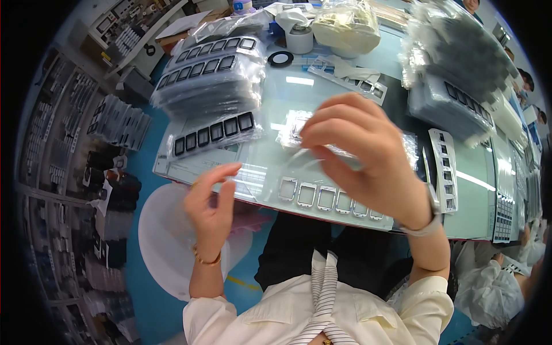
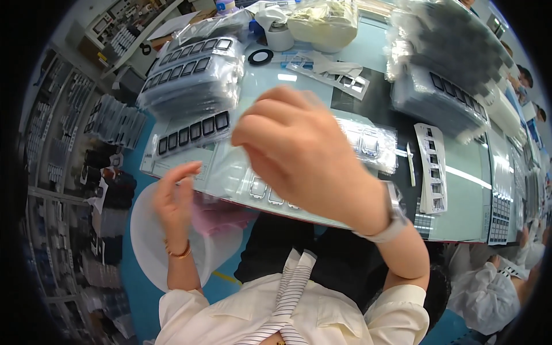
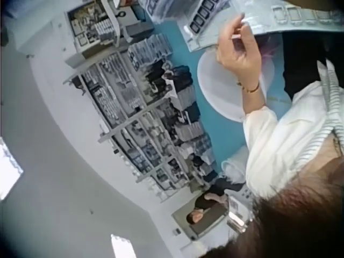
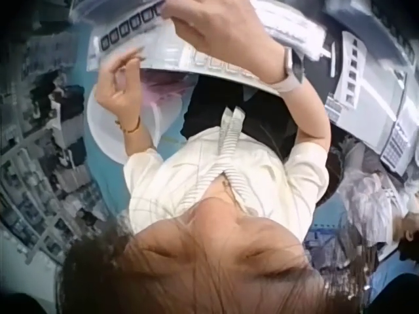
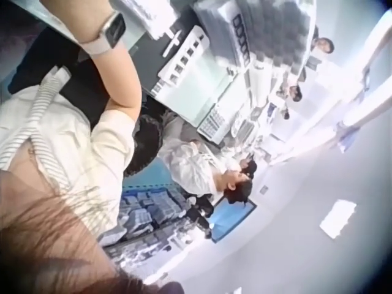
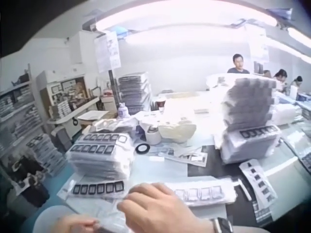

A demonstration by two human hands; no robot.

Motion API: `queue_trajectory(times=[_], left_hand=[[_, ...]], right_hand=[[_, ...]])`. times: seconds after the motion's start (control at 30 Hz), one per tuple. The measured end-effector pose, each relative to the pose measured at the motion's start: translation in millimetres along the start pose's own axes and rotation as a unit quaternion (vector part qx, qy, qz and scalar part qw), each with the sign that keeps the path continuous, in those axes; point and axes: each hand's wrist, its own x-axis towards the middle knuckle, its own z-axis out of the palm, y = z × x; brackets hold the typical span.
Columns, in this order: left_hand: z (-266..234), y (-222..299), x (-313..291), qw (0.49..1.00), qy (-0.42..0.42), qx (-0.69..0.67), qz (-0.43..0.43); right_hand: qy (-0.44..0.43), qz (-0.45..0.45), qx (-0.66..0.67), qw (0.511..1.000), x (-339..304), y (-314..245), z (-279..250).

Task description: Assembling small plastic components into compartmentalized trays at a factory workstation.

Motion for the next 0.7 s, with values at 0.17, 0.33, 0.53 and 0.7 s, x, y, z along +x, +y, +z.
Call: queue_trajectory(times=[0.17, 0.33, 0.53, 0.7], left_hand=[[42, -86, -41, 0.972, -0.180, 0.150, -0.017], [50, -93, -56, 0.965, -0.194, 0.175, -0.002], [50, -95, -58, 0.960, -0.195, 0.202, 0.007], [50, -86, -53, 0.958, -0.196, 0.209, 0.007]], right_hand=[[-0.054, 0.096, 0.044, 0.993, -28, 7, -51], [-0.078, 0.141, 0.046, 0.986, -64, 18, -76], [-0.108, 0.234, 0.040, 0.965, -108, 27, -96], [-0.120, 0.275, 0.037, 0.953, -145, 36, -96]])
